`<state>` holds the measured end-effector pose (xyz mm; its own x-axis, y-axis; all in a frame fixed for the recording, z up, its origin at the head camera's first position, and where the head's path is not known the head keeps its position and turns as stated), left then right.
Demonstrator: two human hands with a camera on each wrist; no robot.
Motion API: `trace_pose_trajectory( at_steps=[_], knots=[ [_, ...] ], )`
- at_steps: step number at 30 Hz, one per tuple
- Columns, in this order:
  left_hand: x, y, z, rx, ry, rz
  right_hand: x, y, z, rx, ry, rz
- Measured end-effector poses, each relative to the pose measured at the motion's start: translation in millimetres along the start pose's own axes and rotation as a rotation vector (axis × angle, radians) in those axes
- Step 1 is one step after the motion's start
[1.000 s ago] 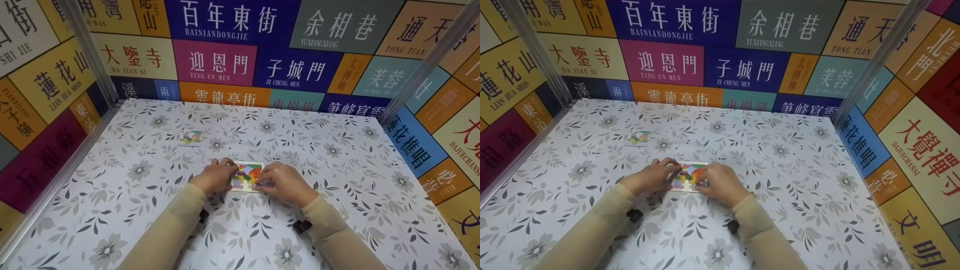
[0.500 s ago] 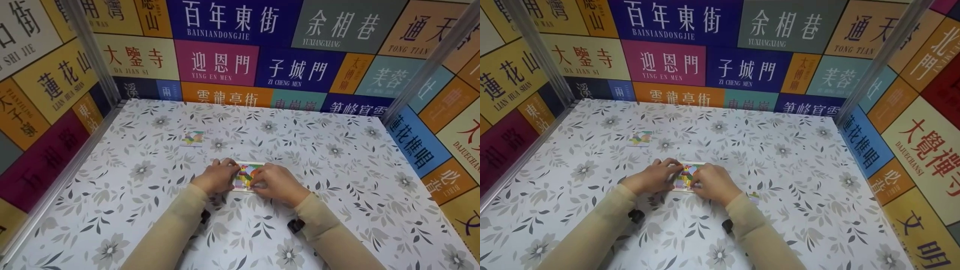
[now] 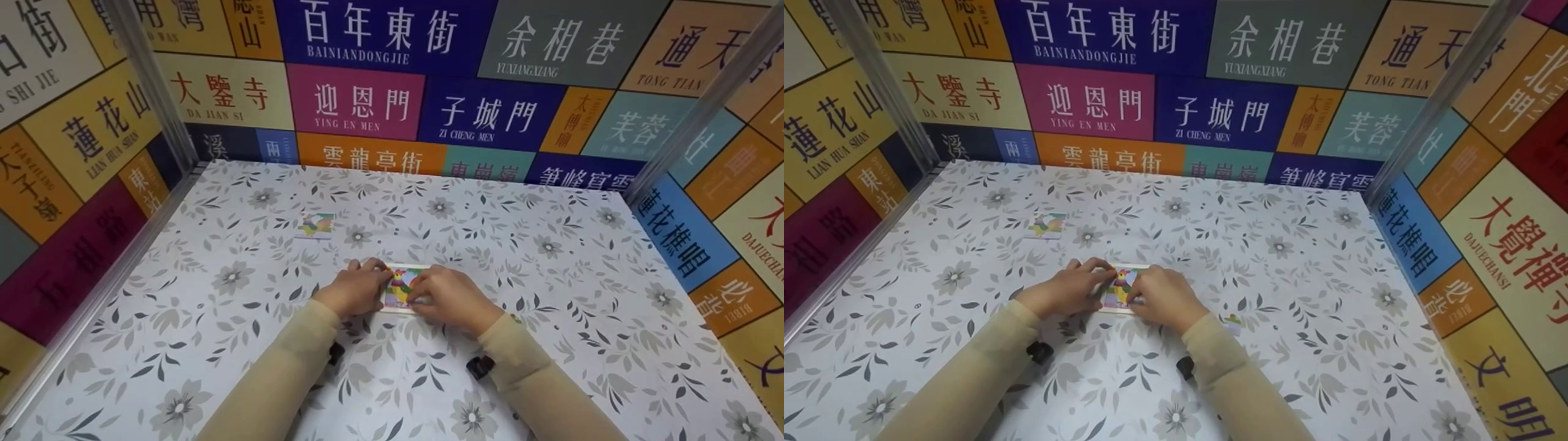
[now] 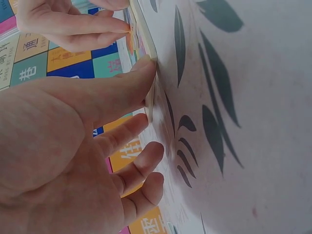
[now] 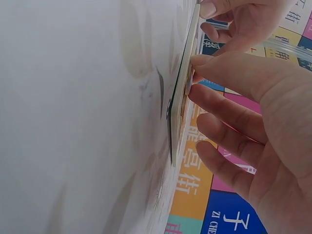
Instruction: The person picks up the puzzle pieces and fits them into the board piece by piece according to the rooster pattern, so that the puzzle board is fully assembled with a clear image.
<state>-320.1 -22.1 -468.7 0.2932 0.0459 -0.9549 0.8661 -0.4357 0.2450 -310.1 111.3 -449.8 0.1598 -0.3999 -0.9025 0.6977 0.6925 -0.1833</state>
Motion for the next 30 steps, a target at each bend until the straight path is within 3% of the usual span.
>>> trace_pose_trajectory(
  at_steps=[14, 21, 28, 30],
  knots=[
    [-1.6, -2.8, -2.7, 0.0, 0.008, 0.002, -2, 3.5, -3, 0.037, -0.03, 0.013],
    [-0.8, -1.0, -0.4, -0.026, 0.032, 0.016, -2, 9.5, -5, 0.073, -0.112, 0.038],
    [-3.8, -1.6, -4.7, 0.029, -0.058, -0.05, -14, 23.1, -9, 0.119, -0.166, 0.013],
    [-4.2, -2.0, -5.8, 0.025, -0.074, -0.044, -16, 26.3, -13, 0.144, -0.163, 0.002]
  ],
)
Point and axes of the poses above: each hand's wrist, its own y-axis away from the middle knuckle, its own x-axis out of the palm, z = x × y, the point moved 8 cm from there along -y, towards the middle knuckle, and after that the axes turned 9 degrees about -y, right-handed, at the moved point
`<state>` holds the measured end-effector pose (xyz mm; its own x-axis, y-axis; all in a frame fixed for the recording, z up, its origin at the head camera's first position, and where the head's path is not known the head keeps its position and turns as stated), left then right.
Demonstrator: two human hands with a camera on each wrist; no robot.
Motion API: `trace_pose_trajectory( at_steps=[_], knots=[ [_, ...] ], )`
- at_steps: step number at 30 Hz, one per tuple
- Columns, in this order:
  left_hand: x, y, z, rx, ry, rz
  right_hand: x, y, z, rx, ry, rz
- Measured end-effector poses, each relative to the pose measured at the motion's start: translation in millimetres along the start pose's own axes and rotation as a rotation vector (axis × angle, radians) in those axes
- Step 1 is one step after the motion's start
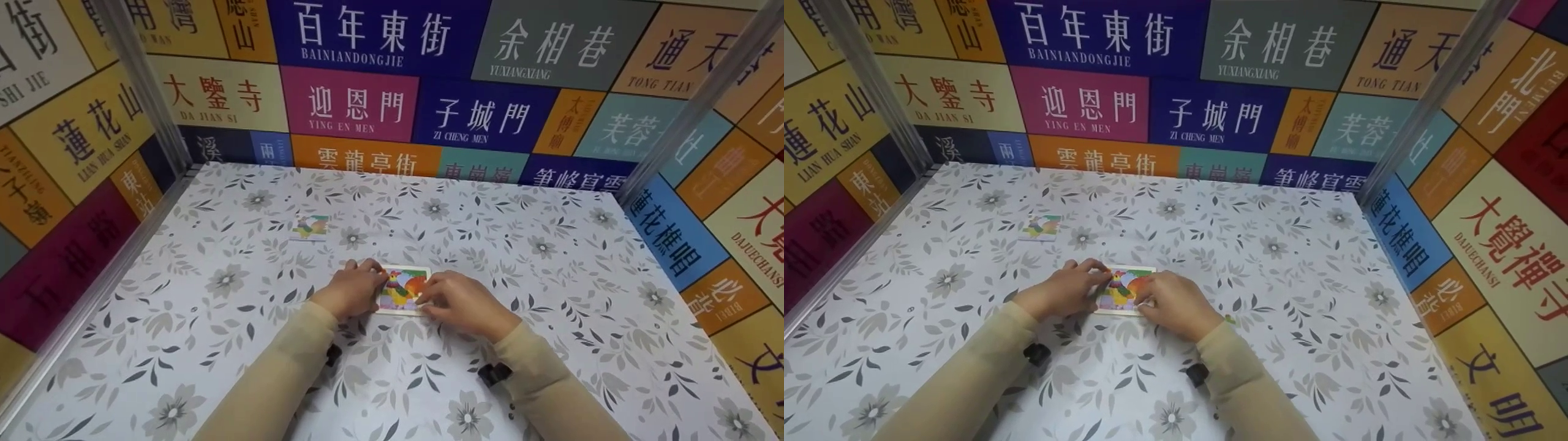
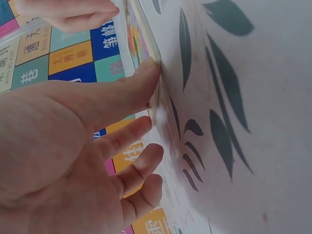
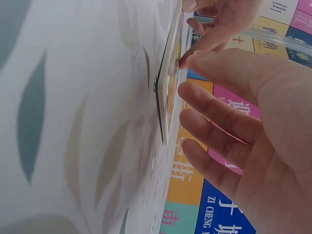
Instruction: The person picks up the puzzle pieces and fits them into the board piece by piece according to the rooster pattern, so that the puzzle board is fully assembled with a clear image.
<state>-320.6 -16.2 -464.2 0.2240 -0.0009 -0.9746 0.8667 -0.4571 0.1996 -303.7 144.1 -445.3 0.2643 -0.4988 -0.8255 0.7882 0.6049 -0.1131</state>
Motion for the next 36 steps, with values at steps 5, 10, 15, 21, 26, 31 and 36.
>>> trace_pose_trajectory(
  at_steps=[5, 10, 15, 21, 26, 31, 36],
  knots=[
    [1.4, -0.5, -0.1, 0.0, -0.01, 0.005, -2, 6.1, -7, 0.022, -0.002, -0.005],
    [4.3, -1.0, 1.4, -0.013, 0.019, 0.027, -7, 13.5, -12, -0.002, 0.003, -0.007],
    [5.5, -0.7, 2.9, -0.035, 0.067, 0.05, -15, 22.6, -18, 0.004, -0.014, -0.019],
    [4.6, 0.4, 2.9, -0.032, 0.055, 0.046, -23, 33.0, -29, 0.022, -0.017, -0.048],
    [1.0, 1.2, 0.9, -0.013, 0.014, 0.02, -31, 40.7, -37, 0.058, 0.036, -0.051],
    [0.0, -0.5, 0.6, -0.019, 0.01, 0.024, -41, 49.3, -48, 0.124, 0.047, -0.063],
    [0.4, -0.8, -0.1, -0.017, 0.007, 0.039, -45, 59.5, -58, 0.16, 0.02, -0.067]
  ],
)
Point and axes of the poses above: each hand's wrist, its own y-axis away from the middle knuckle, its own x-axis out of the palm, z = x × y, the point moved 8 cm from there along -y, towards the middle knuckle, and after that the axes turned 9 degrees about -y, right-handed, at the moved point
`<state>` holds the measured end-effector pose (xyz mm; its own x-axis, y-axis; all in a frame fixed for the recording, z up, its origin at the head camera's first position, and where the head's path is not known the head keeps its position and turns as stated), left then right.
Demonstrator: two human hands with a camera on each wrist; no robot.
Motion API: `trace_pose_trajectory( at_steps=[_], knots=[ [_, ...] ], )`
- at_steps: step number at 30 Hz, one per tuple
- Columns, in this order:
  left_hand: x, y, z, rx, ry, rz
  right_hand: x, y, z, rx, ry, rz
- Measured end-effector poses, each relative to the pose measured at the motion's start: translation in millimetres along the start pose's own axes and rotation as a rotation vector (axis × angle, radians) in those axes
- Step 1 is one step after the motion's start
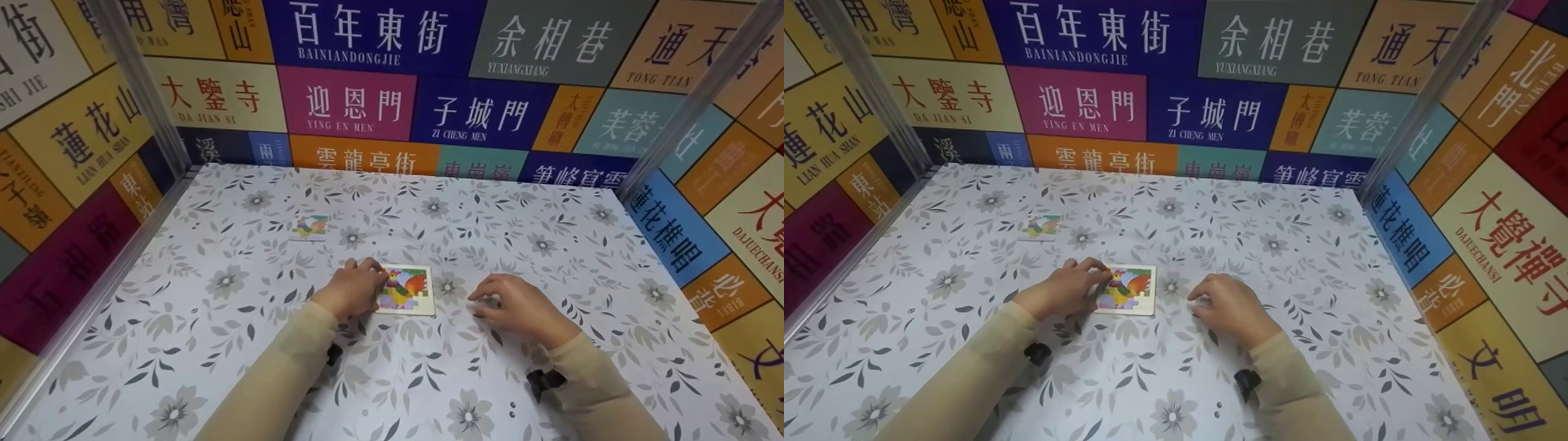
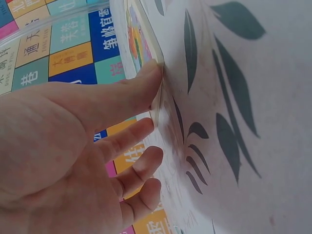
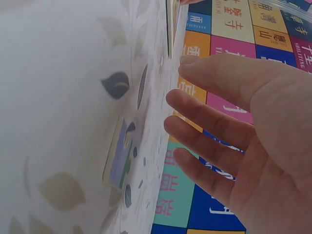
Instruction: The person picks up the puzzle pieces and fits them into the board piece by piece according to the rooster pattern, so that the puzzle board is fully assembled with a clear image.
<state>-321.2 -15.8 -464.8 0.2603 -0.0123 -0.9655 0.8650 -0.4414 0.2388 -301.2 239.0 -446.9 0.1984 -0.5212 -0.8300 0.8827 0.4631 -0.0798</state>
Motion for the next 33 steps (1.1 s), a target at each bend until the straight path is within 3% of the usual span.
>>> trace_pose_trajectory(
  at_steps=[15, 22, 33],
  knots=[
    [8.0, 2.6, -2.7, -0.011, 0.061, 0.004, -6, 24.1, -24, 0.056, -0.011, 0.04],
    [7.3, 3.8, -1.1, -0.001, 0.023, -0.007, -11, 30.9, -31, 0.059, -0.012, 0.052],
    [3.7, 1.2, 2.8, -0.024, 0.041, 0.028, -24, 40.6, -44, 0.121, -0.009, 0.029]
  ],
)
Point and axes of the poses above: each hand's wrist, its own y-axis away from the middle knuckle, its own x-axis out of the palm, z = x × y, the point moved 8 cm from there along -y, towards the middle knuckle, and after that the axes turned 9 degrees about -y, right-handed, at the moved point
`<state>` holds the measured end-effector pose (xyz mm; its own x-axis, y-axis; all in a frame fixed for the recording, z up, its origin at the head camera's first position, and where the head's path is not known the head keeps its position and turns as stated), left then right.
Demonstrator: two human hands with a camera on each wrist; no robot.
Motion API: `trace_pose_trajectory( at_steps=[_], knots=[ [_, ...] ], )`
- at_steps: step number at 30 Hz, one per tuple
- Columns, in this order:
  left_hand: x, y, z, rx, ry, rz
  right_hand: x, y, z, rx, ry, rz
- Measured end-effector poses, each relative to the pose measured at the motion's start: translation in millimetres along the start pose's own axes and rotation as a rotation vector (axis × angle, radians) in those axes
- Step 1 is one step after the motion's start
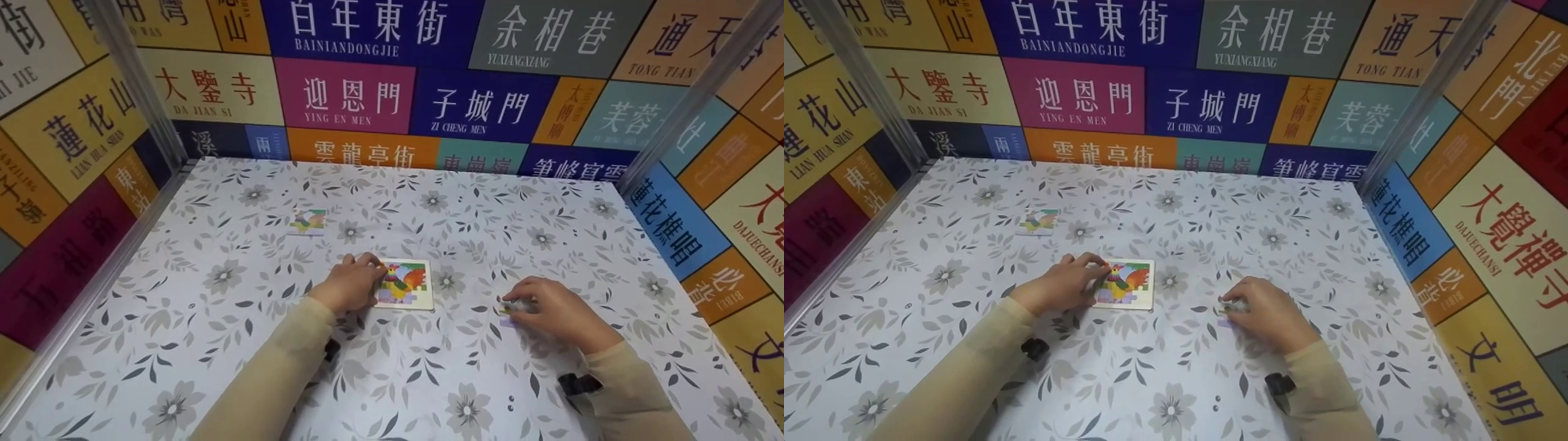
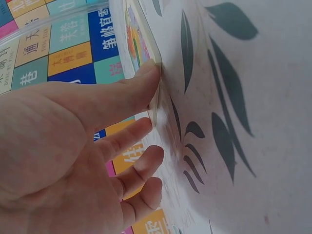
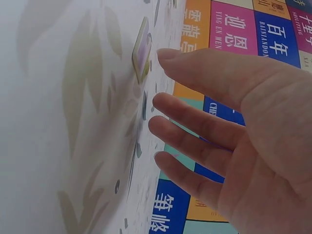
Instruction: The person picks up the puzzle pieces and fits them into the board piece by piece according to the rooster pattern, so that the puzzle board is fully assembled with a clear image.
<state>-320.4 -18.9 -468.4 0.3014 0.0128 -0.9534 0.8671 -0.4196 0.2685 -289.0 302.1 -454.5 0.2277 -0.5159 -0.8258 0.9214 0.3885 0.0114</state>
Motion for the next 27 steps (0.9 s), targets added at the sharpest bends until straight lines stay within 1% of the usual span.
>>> trace_pose_trajectory(
  at_steps=[5, 12, 16, 19, 23, 27],
  knots=[
    [-0.9, -0.1, 2.0, -0.004, 0.016, 0.001, -3.8, 2.5, -1.9, -0.003, 0.015, 0.002],
    [-2.6, -1.3, 2.8, 0.0, 0.009, -0.006, -4.2, 3.7, -0.6, -0.048, 0.017, -0.008],
    [-3.8, -0.2, 0.7, 0.029, 0.004, -0.031, -1.2, 4.4, -0.2, -0.082, -0.027, 0.006],
    [-3.9, 0.7, -0.5, 0.04, -0.001, -0.043, 1.7, 5.0, 0.4, -0.117, -0.07, 0.027],
    [-1.8, 0.5, -0.1, 0.023, -0.004, -0.031, 3.5, 5.5, 1.2, -0.16, -0.096, 0.031],
    [-0.1, 0.0, -0.3, 0.013, 0.002, -0.012, 5.0, 6.7, 1.3, -0.179, -0.095, 0.032]
  ],
)
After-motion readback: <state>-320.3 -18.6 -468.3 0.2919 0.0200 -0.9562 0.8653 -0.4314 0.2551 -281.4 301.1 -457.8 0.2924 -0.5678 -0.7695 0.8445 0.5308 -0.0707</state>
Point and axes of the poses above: each hand's wrist, its own y-axis away from the middle knuckle, its own x-axis out of the palm, z = x × y, the point moved 8 cm from there along -y, towards the middle knuckle, and after that the axes turned 9 degrees about -y, right-handed, at the moved point
